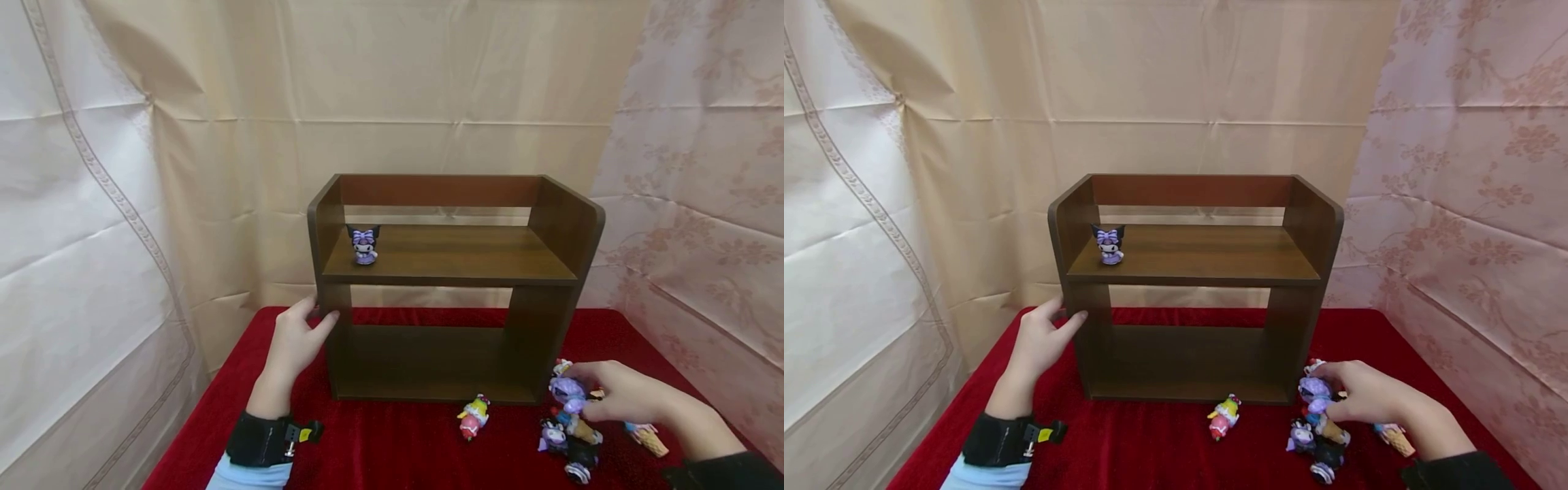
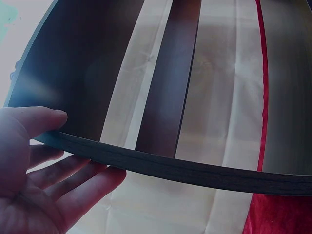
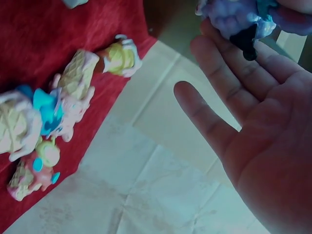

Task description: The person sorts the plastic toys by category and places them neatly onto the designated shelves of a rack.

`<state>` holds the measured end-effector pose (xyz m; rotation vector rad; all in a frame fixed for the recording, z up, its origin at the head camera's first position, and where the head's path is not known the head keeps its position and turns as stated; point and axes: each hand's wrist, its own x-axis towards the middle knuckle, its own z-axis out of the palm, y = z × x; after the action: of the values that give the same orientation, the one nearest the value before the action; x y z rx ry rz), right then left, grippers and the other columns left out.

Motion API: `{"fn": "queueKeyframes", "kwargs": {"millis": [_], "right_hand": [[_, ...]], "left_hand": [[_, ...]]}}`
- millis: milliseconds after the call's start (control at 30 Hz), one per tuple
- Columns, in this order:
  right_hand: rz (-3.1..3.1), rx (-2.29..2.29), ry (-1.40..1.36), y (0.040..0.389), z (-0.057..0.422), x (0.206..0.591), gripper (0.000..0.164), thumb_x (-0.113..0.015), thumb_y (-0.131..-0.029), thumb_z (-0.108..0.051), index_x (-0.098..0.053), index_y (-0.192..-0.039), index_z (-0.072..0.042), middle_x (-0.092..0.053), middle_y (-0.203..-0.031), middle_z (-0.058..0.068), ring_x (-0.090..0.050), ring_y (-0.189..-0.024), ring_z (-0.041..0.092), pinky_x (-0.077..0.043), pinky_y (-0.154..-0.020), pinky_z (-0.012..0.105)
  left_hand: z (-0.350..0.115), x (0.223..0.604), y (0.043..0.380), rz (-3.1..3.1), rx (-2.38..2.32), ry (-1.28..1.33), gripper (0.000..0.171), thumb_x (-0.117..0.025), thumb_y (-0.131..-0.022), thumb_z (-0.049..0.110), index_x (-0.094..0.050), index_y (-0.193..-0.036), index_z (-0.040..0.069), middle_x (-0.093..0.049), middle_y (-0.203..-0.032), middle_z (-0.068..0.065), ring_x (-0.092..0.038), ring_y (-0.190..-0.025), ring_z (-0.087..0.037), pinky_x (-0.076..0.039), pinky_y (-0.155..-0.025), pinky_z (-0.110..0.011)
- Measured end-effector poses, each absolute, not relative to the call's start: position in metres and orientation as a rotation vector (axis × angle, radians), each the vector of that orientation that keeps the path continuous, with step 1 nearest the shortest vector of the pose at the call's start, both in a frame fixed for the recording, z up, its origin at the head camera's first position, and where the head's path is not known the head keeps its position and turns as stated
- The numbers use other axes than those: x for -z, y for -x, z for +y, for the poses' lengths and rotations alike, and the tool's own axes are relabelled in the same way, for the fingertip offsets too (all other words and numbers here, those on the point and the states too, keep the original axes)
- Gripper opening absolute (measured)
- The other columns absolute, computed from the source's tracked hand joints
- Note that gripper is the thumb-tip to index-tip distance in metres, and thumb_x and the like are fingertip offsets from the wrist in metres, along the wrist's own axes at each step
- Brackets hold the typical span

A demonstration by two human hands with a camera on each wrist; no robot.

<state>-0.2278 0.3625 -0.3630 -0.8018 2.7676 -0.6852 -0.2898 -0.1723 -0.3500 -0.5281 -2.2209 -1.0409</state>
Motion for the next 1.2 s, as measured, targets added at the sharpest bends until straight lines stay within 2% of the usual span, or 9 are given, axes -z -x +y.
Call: {"fn": "queueKeyframes", "kwargs": {"millis": [200, 467, 667, 967, 1200], "right_hand": [[2.715, 0.704, 0.895, 0.225, 0.349, 0.361, 0.042, -0.071, -0.08, -0.021, -0.058, -0.119, -0.014, -0.061, -0.104, -0.009, -0.058, -0.087, 0.008, -0.055, -0.075, 0.034], [2.663, 0.764, 0.96, 0.227, 0.331, 0.359, 0.043, -0.072, -0.083, -0.026, -0.057, -0.122, -0.014, -0.061, -0.107, -0.007, -0.058, -0.088, 0.01, -0.056, -0.073, 0.031], [2.565, 0.841, 0.948, 0.227, 0.315, 0.363, 0.041, -0.065, -0.089, -0.026, -0.054, -0.126, -0.012, -0.06, -0.109, -0.003, -0.058, -0.089, 0.013, -0.055, -0.073, 0.028], [2.62, 0.807, 0.967, 0.231, 0.293, 0.37, 0.043, -0.061, -0.093, -0.031, -0.052, -0.129, -0.007, -0.061, -0.109, -0.004, -0.058, -0.089, 0.013, -0.055, -0.075, 0.028], [2.677, 0.821, 1.029, 0.235, 0.284, 0.373, 0.035, -0.058, -0.095, -0.028, -0.055, -0.125, -0.012, -0.062, -0.103, -0.01, -0.058, -0.086, 0.011, -0.054, -0.074, 0.029]], "left_hand": [[-0.173, 0.351, 0.29, -2.221, 1.041, 0.523, 0.039, -0.073, -0.086, 0.022, -0.063, -0.122, 0.012, -0.068, -0.11, -0.004, -0.062, -0.099, -0.019, -0.057, -0.075, -0.042], [-0.174, 0.353, 0.292, -2.216, 1.04, 0.531, 0.038, -0.072, -0.086, 0.022, -0.062, -0.122, 0.013, -0.068, -0.11, -0.008, -0.062, -0.098, -0.022, -0.057, -0.073, -0.042], [-0.175, 0.354, 0.292, -2.232, 1.035, 0.516, 0.038, -0.072, -0.086, 0.024, -0.062, -0.121, 0.016, -0.068, -0.109, -0.002, -0.062, -0.098, -0.019, -0.058, -0.073, -0.041], [-0.174, 0.353, 0.291, -2.246, 1.046, 0.516, 0.039, -0.072, -0.087, 0.024, -0.061, -0.123, 0.017, -0.067, -0.111, -0.003, -0.062, -0.1, -0.02, -0.057, -0.075, -0.044], [-0.173, 0.35, 0.291, -2.224, 1.029, 0.518, 0.04, -0.072, -0.087, 0.023, -0.061, -0.125, 0.019, -0.067, -0.113, 0.0, -0.061, -0.1, -0.015, -0.056, -0.077, -0.041]]}}
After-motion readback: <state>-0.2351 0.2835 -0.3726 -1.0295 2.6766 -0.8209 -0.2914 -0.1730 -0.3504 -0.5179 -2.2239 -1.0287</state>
